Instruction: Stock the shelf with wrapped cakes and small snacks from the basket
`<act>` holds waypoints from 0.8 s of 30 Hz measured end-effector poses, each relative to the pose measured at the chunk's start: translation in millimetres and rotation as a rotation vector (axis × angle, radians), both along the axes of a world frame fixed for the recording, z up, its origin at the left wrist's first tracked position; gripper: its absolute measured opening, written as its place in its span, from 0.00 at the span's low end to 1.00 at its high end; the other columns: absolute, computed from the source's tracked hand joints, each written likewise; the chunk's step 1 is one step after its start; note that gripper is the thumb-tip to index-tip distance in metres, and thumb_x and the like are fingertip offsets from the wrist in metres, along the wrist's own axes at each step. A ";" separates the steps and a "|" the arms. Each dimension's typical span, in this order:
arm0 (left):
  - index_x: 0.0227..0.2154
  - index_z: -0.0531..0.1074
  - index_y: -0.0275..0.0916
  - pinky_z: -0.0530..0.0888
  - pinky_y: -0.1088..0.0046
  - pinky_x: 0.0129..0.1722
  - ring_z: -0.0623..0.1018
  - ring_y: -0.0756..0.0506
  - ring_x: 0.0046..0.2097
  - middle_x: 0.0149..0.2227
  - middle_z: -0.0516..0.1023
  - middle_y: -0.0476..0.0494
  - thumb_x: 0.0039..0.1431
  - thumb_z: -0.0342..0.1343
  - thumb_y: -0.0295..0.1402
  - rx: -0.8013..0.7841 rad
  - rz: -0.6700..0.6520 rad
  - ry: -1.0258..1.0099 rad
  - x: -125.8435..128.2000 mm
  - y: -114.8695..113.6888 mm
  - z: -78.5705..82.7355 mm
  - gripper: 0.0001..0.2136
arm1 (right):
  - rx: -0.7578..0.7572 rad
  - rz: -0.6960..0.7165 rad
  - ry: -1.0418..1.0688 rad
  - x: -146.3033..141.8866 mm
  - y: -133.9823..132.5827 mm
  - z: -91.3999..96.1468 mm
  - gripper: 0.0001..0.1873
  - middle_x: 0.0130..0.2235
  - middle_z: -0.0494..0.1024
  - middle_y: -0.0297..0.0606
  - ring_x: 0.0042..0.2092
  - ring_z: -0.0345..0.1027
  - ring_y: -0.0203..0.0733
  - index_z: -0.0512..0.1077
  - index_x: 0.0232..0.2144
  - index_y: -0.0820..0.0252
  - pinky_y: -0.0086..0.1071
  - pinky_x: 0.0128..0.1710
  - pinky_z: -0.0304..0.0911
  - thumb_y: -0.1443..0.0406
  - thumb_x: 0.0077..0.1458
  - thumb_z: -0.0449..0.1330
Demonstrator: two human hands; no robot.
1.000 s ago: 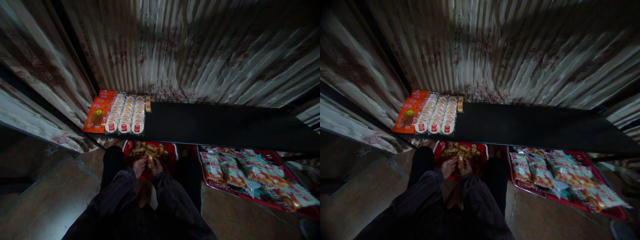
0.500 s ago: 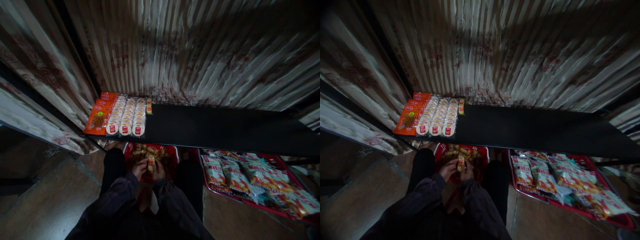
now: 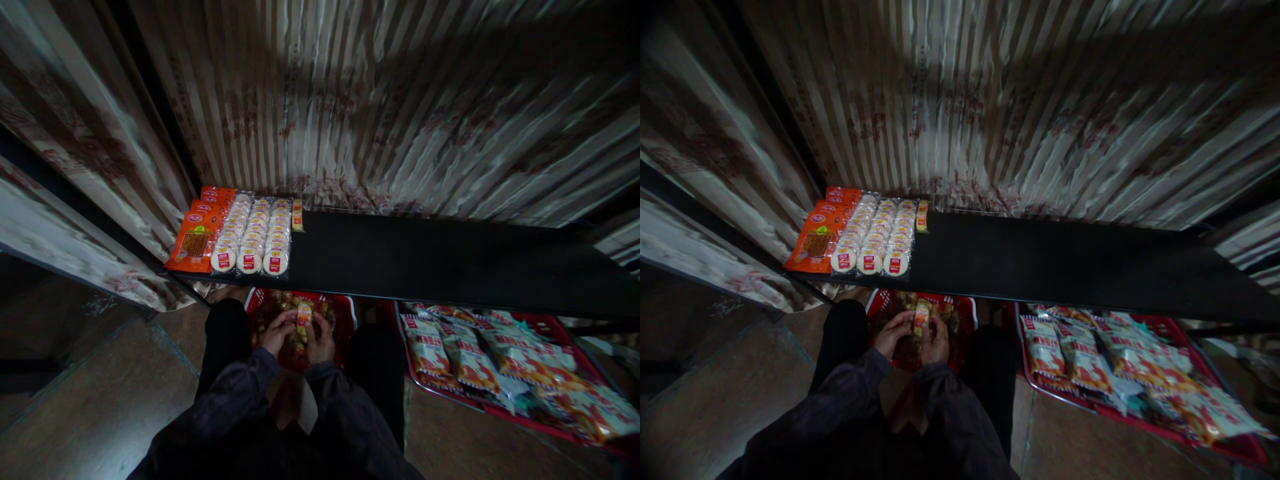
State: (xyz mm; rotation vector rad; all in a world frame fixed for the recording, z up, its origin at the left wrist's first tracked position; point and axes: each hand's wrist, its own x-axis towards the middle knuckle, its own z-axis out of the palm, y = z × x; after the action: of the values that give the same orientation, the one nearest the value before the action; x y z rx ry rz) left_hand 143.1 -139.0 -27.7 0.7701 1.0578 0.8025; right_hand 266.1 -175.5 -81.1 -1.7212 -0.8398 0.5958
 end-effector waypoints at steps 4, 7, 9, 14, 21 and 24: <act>0.43 0.78 0.39 0.69 0.66 0.52 0.75 0.43 0.47 0.43 0.80 0.43 0.43 0.58 0.30 0.116 0.015 0.035 3.2 8.2 10.4 0.20 | 0.026 0.018 -0.012 1.6 8.1 15.1 0.26 0.45 0.80 0.48 0.49 0.73 0.51 0.76 0.43 0.61 0.46 0.53 0.66 0.48 0.51 0.57; 0.43 0.78 0.39 0.69 0.67 0.53 0.75 0.44 0.47 0.45 0.80 0.43 0.45 0.57 0.27 0.212 0.001 0.094 7.4 18.2 20.1 0.19 | 0.045 0.026 -0.021 4.6 17.1 26.8 0.26 0.46 0.80 0.49 0.51 0.72 0.53 0.75 0.43 0.62 0.48 0.55 0.64 0.48 0.51 0.58; 0.43 0.78 0.39 0.70 0.67 0.53 0.76 0.45 0.47 0.46 0.80 0.43 0.46 0.57 0.25 0.263 -0.001 0.134 11.0 25.6 25.9 0.18 | 0.065 0.038 -0.033 7.0 24.1 34.3 0.25 0.47 0.79 0.48 0.50 0.72 0.52 0.75 0.43 0.62 0.47 0.54 0.65 0.49 0.51 0.57; 0.44 0.77 0.38 0.71 0.68 0.52 0.76 0.46 0.45 0.46 0.80 0.42 0.48 0.55 0.21 0.321 0.028 0.204 20.0 42.0 35.7 0.19 | 0.099 0.081 -0.096 13.9 44.4 49.9 0.21 0.43 0.78 0.46 0.44 0.73 0.47 0.75 0.43 0.60 0.43 0.47 0.70 0.53 0.53 0.56; 0.41 0.78 0.38 0.73 0.67 0.52 0.77 0.46 0.45 0.46 0.81 0.41 0.50 0.55 0.21 0.320 0.095 0.225 30.4 65.3 46.9 0.16 | 0.120 0.079 -0.196 18.9 73.8 64.1 0.20 0.41 0.76 0.45 0.42 0.72 0.47 0.76 0.43 0.60 0.43 0.47 0.69 0.55 0.54 0.55; 0.41 0.77 0.38 0.73 0.68 0.51 0.78 0.47 0.46 0.46 0.81 0.41 0.51 0.57 0.22 0.319 0.118 0.262 36.8 77.3 52.4 0.14 | 0.123 0.072 -0.207 19.4 85.3 69.1 0.19 0.41 0.75 0.44 0.40 0.71 0.45 0.76 0.43 0.60 0.41 0.45 0.69 0.56 0.54 0.55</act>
State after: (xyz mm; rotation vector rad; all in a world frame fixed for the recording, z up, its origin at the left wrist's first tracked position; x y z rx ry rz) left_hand 179.9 -61.7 24.7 1.1136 1.2323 1.0050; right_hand 285.5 -90.2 -12.0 -1.6643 -1.0664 0.4086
